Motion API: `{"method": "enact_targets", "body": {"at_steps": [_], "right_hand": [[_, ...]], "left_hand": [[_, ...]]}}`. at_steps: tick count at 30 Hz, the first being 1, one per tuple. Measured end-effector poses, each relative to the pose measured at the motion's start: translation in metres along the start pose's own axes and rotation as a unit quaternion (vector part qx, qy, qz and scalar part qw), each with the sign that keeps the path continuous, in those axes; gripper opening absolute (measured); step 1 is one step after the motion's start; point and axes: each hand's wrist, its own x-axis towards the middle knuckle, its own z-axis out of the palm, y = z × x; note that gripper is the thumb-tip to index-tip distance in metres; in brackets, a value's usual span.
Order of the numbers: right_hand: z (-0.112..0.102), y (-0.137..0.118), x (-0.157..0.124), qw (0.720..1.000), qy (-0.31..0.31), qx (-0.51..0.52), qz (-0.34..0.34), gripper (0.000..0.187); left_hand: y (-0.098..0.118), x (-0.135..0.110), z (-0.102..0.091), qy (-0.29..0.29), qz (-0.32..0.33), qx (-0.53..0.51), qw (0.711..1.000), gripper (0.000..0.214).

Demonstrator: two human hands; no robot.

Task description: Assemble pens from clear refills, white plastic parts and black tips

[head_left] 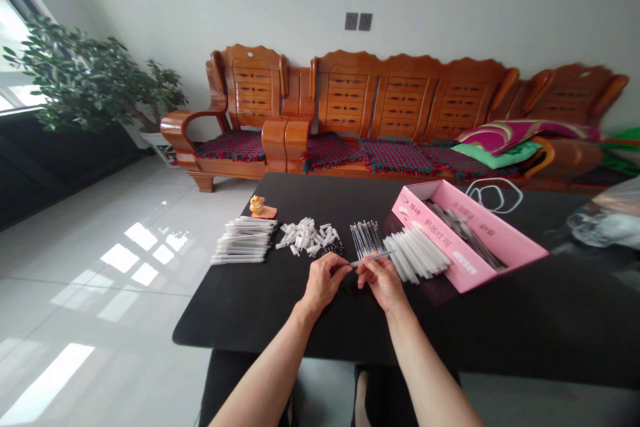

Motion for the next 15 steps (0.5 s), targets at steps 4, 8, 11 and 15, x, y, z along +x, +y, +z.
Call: {"method": "enact_targets", "body": {"at_steps": [4, 8, 11, 15], "right_hand": [[0.001, -0.001, 0.000, 0.999, 0.018, 0.034, 0.000, 0.016], [0.003, -0.003, -0.001, 0.999, 0.000, 0.041, -0.006, 0.014], [0.003, -0.002, -0.002, 0.999, -0.012, 0.034, -0.008, 0.012], [0.000, 0.000, -0.001, 0.999, -0.027, 0.036, -0.004, 0.009]], "left_hand": [[-0.001, 0.001, -0.002, 0.047, -0.025, -0.033, 0.998, 0.024], [-0.023, 0.007, -0.020, 0.204, -0.105, -0.011, 0.973, 0.022], [-0.044, 0.014, -0.044, 0.289, -0.160, 0.015, 0.944, 0.023], [-0.061, 0.020, -0.072, 0.329, -0.191, 0.045, 0.924, 0.025]]}}
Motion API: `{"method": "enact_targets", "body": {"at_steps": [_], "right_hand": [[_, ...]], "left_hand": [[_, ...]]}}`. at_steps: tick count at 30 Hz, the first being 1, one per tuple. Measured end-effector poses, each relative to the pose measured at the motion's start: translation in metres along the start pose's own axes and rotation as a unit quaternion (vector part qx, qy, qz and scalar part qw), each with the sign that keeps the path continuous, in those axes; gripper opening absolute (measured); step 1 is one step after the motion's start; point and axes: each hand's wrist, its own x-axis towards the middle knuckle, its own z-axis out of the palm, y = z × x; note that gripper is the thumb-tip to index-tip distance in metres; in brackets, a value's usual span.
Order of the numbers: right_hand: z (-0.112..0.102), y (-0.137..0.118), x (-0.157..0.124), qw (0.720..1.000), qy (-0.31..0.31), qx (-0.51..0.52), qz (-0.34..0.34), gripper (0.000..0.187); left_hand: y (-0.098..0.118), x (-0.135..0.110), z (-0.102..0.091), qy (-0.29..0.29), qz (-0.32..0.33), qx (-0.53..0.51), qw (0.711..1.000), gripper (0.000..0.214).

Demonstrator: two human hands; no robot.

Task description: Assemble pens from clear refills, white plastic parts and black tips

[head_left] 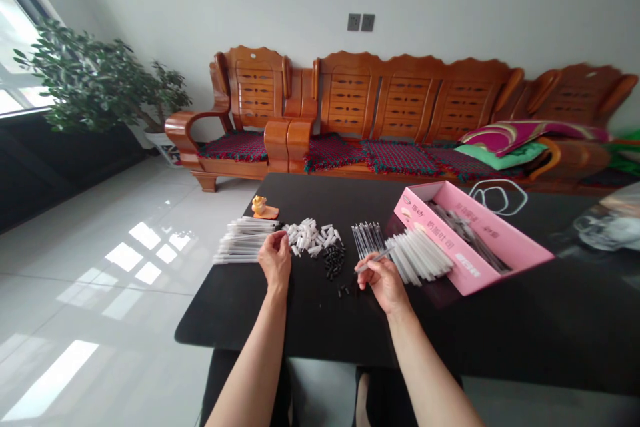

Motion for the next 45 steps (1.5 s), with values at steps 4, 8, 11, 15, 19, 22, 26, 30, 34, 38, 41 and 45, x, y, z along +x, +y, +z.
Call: {"method": "enact_targets", "body": {"at_steps": [4, 8, 11, 15, 19, 22, 26, 30, 34, 38, 41, 45], "right_hand": [[-0.001, 0.000, 0.000, 1.000, -0.013, -0.007, 0.004, 0.008], [0.000, -0.001, 0.000, 1.000, -0.018, -0.011, 0.012, 0.011], [0.000, -0.001, -0.001, 1.000, -0.020, -0.013, 0.012, 0.014], [-0.001, 0.000, -0.001, 1.000, -0.023, -0.018, 0.007, 0.014], [-0.001, 0.001, 0.000, 1.000, -0.022, -0.021, 0.007, 0.015], [-0.001, 0.000, -0.001, 0.999, -0.021, -0.026, 0.007, 0.016], [0.000, 0.000, -0.002, 0.999, -0.022, -0.030, 0.008, 0.019], [-0.001, 0.000, -0.002, 0.999, -0.024, -0.032, 0.011, 0.019], [-0.002, 0.001, -0.001, 0.999, -0.021, -0.031, 0.010, 0.020], [-0.002, 0.002, 0.000, 0.999, -0.015, -0.031, 0.005, 0.019], [-0.003, 0.003, 0.000, 0.999, -0.015, -0.033, 0.006, 0.019], [-0.004, 0.003, -0.001, 0.999, -0.017, -0.034, 0.004, 0.019]], "left_hand": [[-0.002, 0.006, -0.006, 0.000, 0.015, 0.061, 0.998, 0.023], [-0.003, -0.001, -0.008, -0.008, 0.037, 0.115, 0.993, 0.021], [-0.004, -0.005, -0.008, -0.017, 0.048, 0.138, 0.989, 0.020], [-0.005, -0.005, -0.008, -0.019, 0.057, 0.162, 0.985, 0.020], [-0.005, -0.005, -0.008, -0.006, 0.053, 0.151, 0.987, 0.021], [-0.004, -0.005, -0.008, -0.007, 0.051, 0.143, 0.988, 0.021], [-0.003, -0.007, -0.007, -0.020, 0.056, 0.147, 0.987, 0.020], [-0.002, -0.008, -0.006, -0.022, 0.057, 0.152, 0.986, 0.020], [-0.005, -0.007, -0.006, -0.005, 0.061, 0.148, 0.987, 0.023], [-0.007, -0.006, -0.006, 0.012, 0.073, 0.147, 0.986, 0.022], [-0.007, -0.006, -0.005, 0.014, 0.077, 0.150, 0.986, 0.022], [-0.008, -0.006, -0.005, 0.018, 0.084, 0.148, 0.985, 0.021]]}}
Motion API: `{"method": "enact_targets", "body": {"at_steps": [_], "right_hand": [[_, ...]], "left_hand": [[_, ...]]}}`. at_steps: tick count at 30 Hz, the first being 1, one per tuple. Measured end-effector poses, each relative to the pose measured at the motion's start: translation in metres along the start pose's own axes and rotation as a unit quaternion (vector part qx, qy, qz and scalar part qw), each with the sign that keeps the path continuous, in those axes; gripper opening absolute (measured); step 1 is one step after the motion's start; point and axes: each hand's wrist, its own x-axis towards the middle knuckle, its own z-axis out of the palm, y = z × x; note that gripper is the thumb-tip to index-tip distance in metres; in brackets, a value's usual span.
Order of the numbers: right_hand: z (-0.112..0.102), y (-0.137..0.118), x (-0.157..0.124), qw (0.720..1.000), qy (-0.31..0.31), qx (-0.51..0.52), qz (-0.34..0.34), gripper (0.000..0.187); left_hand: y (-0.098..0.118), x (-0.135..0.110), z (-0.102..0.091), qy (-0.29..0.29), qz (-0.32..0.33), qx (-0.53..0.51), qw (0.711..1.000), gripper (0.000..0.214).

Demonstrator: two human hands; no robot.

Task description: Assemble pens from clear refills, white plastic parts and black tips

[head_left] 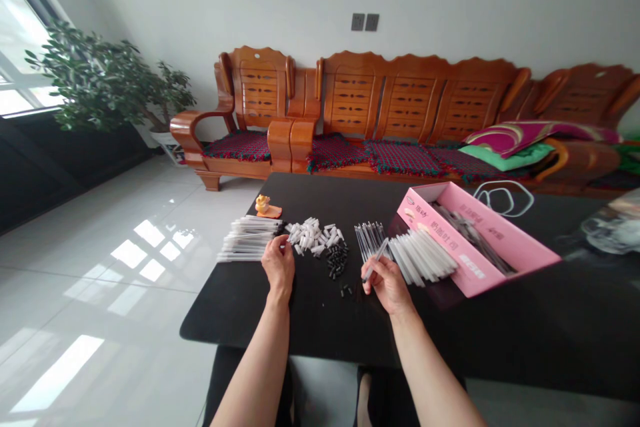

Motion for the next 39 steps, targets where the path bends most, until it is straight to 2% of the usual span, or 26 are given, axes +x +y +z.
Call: {"method": "enact_targets", "body": {"at_steps": [6, 15, 21, 26, 30, 33, 35, 39], "right_hand": [[0.001, 0.000, 0.001, 1.000, -0.002, 0.003, 0.000, 0.018], [0.005, -0.005, 0.001, 1.000, 0.006, 0.005, 0.002, 0.023], [0.005, -0.004, 0.000, 1.000, 0.008, 0.006, 0.004, 0.023], [0.004, -0.003, 0.000, 1.000, 0.005, 0.008, 0.002, 0.022], [0.003, -0.002, 0.001, 1.000, 0.004, 0.007, 0.000, 0.022], [0.003, -0.002, 0.001, 1.000, 0.005, 0.007, 0.000, 0.022], [0.003, -0.002, 0.001, 1.000, 0.004, 0.007, 0.000, 0.022], [0.004, -0.003, 0.001, 1.000, 0.004, 0.005, 0.000, 0.021]], "left_hand": [[-0.006, 0.002, 0.000, 0.062, 0.008, 0.008, 0.998, 0.025], [-0.003, -0.003, 0.001, -0.036, -0.001, 0.098, 0.995, 0.030], [-0.003, -0.003, 0.002, -0.046, 0.016, 0.110, 0.993, 0.031], [0.007, -0.003, -0.001, -0.040, 0.035, 0.049, 0.997, 0.030], [0.021, -0.010, -0.003, -0.119, 0.106, -0.035, 0.987, 0.018], [0.026, -0.015, -0.001, -0.176, 0.137, -0.051, 0.974, 0.014], [0.024, -0.016, 0.001, -0.155, 0.118, -0.028, 0.980, 0.015], [0.014, -0.011, 0.002, -0.052, 0.044, 0.034, 0.997, 0.020]]}}
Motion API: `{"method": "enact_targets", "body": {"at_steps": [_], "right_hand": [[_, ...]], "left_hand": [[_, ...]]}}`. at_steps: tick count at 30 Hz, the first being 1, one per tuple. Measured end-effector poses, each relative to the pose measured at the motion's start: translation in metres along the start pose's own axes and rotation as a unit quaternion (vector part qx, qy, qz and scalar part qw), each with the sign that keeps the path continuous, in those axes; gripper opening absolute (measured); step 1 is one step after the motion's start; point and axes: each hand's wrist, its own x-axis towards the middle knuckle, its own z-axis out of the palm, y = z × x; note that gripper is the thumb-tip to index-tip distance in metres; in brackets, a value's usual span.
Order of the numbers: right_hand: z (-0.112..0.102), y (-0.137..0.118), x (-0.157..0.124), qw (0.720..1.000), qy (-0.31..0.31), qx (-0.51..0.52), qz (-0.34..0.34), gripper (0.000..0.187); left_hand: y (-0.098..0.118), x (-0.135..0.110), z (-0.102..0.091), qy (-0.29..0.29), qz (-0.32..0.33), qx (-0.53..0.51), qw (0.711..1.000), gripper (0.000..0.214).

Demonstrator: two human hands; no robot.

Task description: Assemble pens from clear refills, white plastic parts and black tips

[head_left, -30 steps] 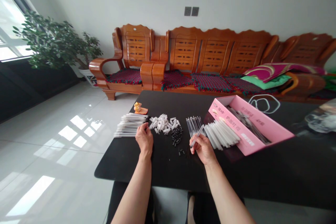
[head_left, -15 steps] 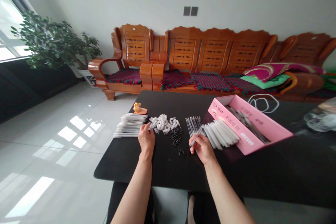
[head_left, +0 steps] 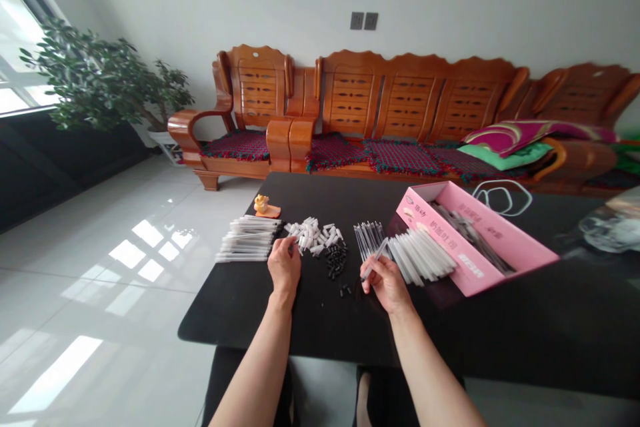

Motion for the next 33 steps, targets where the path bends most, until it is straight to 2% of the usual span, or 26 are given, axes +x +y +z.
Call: {"method": "enact_targets", "body": {"at_steps": [3, 7, 14, 17, 21, 24, 26, 29, 33], "right_hand": [[0.000, 0.000, 0.000, 1.000, 0.002, 0.002, 0.003, 0.021], [0.000, 0.000, 0.000, 1.000, 0.002, 0.004, 0.002, 0.020], [0.001, -0.001, -0.001, 1.000, 0.006, 0.004, 0.002, 0.021], [0.000, 0.000, 0.000, 1.000, 0.014, 0.006, 0.005, 0.022], [0.001, 0.000, 0.000, 1.000, 0.016, 0.006, 0.007, 0.022], [0.004, -0.001, -0.001, 1.000, 0.015, 0.012, 0.009, 0.022], [0.006, -0.002, -0.002, 1.000, 0.015, 0.010, 0.014, 0.020], [0.006, -0.004, -0.003, 1.000, -0.005, -0.006, 0.017, 0.019], [0.005, -0.006, -0.003, 0.999, -0.033, -0.014, 0.030, 0.038]], "left_hand": [[-0.005, 0.002, -0.002, 0.018, -0.031, 0.039, 0.999, 0.027], [-0.008, 0.001, -0.002, -0.006, -0.047, 0.086, 0.995, 0.033], [-0.010, 0.002, -0.003, -0.039, -0.052, 0.133, 0.989, 0.029], [-0.004, 0.002, -0.007, -0.025, -0.062, 0.122, 0.990, 0.027], [0.008, 0.000, -0.013, 0.044, -0.051, 0.057, 0.996, 0.025], [0.016, -0.002, -0.012, 0.060, -0.027, -0.009, 0.998, 0.023], [0.019, -0.005, -0.008, 0.035, -0.023, -0.080, 0.996, 0.023], [0.020, -0.007, 0.001, -0.046, -0.046, -0.219, 0.974, 0.026], [0.021, -0.006, 0.007, -0.117, -0.063, -0.337, 0.932, 0.028]]}}
